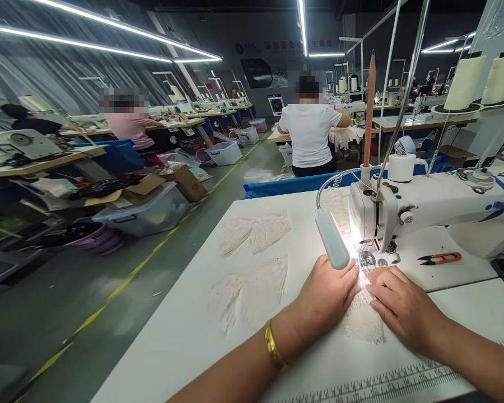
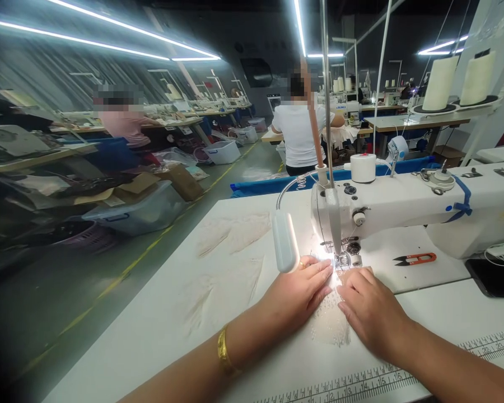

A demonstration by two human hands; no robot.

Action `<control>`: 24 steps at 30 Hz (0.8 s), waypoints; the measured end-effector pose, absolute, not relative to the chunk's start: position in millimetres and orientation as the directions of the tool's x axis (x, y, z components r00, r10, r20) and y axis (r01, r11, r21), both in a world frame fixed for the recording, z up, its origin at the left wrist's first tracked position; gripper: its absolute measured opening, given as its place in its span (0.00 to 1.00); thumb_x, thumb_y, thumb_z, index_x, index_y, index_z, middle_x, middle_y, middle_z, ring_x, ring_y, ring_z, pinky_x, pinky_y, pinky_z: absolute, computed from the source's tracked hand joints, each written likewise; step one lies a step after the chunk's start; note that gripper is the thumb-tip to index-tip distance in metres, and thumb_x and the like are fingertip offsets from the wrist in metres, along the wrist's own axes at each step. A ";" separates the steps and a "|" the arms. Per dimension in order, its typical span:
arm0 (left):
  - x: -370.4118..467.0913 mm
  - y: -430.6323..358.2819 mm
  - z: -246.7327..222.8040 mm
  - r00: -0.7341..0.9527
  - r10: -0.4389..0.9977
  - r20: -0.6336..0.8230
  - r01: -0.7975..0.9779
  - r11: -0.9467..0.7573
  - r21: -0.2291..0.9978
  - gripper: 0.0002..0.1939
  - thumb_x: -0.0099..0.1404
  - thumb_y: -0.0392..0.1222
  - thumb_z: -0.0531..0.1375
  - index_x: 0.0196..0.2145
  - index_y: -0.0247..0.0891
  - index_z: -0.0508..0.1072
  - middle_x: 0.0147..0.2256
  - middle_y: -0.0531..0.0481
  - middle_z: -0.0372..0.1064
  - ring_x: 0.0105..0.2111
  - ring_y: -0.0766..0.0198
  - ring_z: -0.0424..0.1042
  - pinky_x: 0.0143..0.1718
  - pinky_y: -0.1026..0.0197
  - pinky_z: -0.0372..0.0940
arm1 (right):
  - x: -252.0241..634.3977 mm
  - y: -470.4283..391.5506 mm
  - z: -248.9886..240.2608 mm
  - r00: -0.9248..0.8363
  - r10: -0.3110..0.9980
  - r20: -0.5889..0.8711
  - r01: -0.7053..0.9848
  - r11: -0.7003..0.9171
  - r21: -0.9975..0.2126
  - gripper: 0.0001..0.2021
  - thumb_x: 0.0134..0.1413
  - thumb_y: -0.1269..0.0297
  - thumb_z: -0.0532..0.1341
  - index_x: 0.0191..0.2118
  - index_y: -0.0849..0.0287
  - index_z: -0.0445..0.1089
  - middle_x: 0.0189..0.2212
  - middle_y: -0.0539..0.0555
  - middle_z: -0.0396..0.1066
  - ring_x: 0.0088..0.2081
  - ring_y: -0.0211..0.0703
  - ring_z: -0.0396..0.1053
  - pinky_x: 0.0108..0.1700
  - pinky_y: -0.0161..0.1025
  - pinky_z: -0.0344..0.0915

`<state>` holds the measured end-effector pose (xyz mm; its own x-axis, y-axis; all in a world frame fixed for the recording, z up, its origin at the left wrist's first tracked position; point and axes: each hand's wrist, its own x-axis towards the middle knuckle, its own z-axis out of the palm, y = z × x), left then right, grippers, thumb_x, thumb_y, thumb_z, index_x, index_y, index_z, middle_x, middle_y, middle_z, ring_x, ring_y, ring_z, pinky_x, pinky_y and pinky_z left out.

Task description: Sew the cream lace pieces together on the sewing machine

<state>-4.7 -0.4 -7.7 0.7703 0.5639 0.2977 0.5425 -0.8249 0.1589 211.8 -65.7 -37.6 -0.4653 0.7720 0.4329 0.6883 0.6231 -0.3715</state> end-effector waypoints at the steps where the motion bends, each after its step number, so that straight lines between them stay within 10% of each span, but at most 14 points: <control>1: -5.4 1.2 -7.7 0.766 0.567 0.302 0.547 -0.822 0.158 0.08 0.73 0.37 0.56 0.49 0.38 0.71 0.49 0.43 0.76 0.48 0.50 0.72 0.45 0.50 0.66 | 211.0 -65.7 -37.6 -0.456 0.781 0.427 0.700 0.611 -0.371 0.08 0.70 0.74 0.53 0.45 0.58 0.67 0.36 0.54 0.64 0.39 0.49 0.58 0.40 0.46 0.62; 24: -5.9 11.9 -12.5 0.755 0.605 0.254 0.577 -0.796 0.181 0.10 0.75 0.40 0.56 0.51 0.38 0.70 0.55 0.42 0.74 0.56 0.47 0.71 0.54 0.45 0.66 | 207.2 -68.0 -40.1 -0.405 0.816 0.413 0.758 0.552 -0.348 0.05 0.69 0.72 0.54 0.44 0.58 0.67 0.37 0.55 0.65 0.40 0.51 0.61 0.41 0.48 0.66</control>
